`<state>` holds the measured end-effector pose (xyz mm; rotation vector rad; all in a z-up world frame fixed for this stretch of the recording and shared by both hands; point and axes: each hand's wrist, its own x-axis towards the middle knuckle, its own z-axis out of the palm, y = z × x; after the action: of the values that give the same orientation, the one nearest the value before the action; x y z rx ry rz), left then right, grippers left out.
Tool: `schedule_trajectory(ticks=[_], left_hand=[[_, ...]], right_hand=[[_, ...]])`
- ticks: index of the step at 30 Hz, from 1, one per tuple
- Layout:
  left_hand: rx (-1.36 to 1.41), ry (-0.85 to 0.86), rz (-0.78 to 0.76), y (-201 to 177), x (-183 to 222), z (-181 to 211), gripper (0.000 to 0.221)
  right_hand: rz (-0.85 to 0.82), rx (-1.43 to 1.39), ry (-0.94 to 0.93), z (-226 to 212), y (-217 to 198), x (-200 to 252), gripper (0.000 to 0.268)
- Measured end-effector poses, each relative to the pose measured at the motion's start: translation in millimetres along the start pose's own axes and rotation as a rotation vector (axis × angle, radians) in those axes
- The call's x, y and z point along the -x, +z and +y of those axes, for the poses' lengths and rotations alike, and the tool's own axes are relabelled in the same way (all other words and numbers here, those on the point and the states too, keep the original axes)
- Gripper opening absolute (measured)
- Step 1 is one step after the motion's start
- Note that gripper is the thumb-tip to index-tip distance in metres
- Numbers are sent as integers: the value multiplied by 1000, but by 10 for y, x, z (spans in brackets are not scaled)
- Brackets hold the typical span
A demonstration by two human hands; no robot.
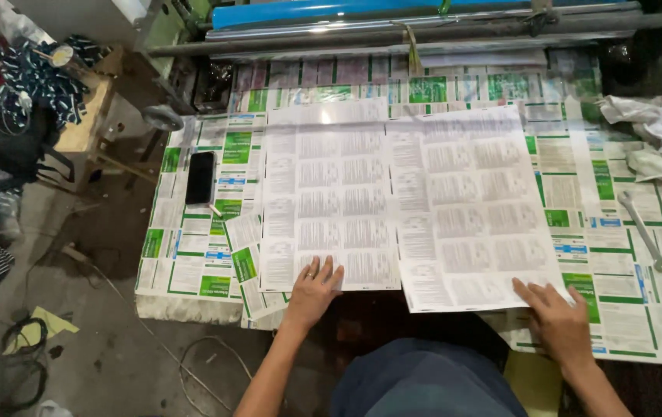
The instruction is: The recorder is sorting and aligning stacks of printed informational sheets on a workbench in a print shop.
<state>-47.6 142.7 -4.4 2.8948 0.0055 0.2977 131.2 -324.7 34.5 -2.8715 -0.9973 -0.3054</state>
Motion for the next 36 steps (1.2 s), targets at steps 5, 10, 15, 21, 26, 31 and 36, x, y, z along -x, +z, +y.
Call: schedule_trajectory(ticks=[5,10,15,21,26,31,36], left_hand=[[63,52,44,-107,-28,-124,46],[122,-10,134,-302,-34,-99,24],[307,-194,-223,-459,-91,-223,12],[-12,-145,516,-990,-245,246,37],[54,-268,285,13,-64,83,48],[178,-325,136,304,-232,-110,49],[149,-307,129,393,-569,-374,50]], right_hand=[[26,73,102,236,196,61,56],[19,101,143,386,298,77,50],[21,65,148,410,337,72,46],[80,88,55,301,316,1,62],[69,169,101,162,362,-26,60],[52,207,143,224,525,-9,58],[5,328,192,268,724,61,72]])
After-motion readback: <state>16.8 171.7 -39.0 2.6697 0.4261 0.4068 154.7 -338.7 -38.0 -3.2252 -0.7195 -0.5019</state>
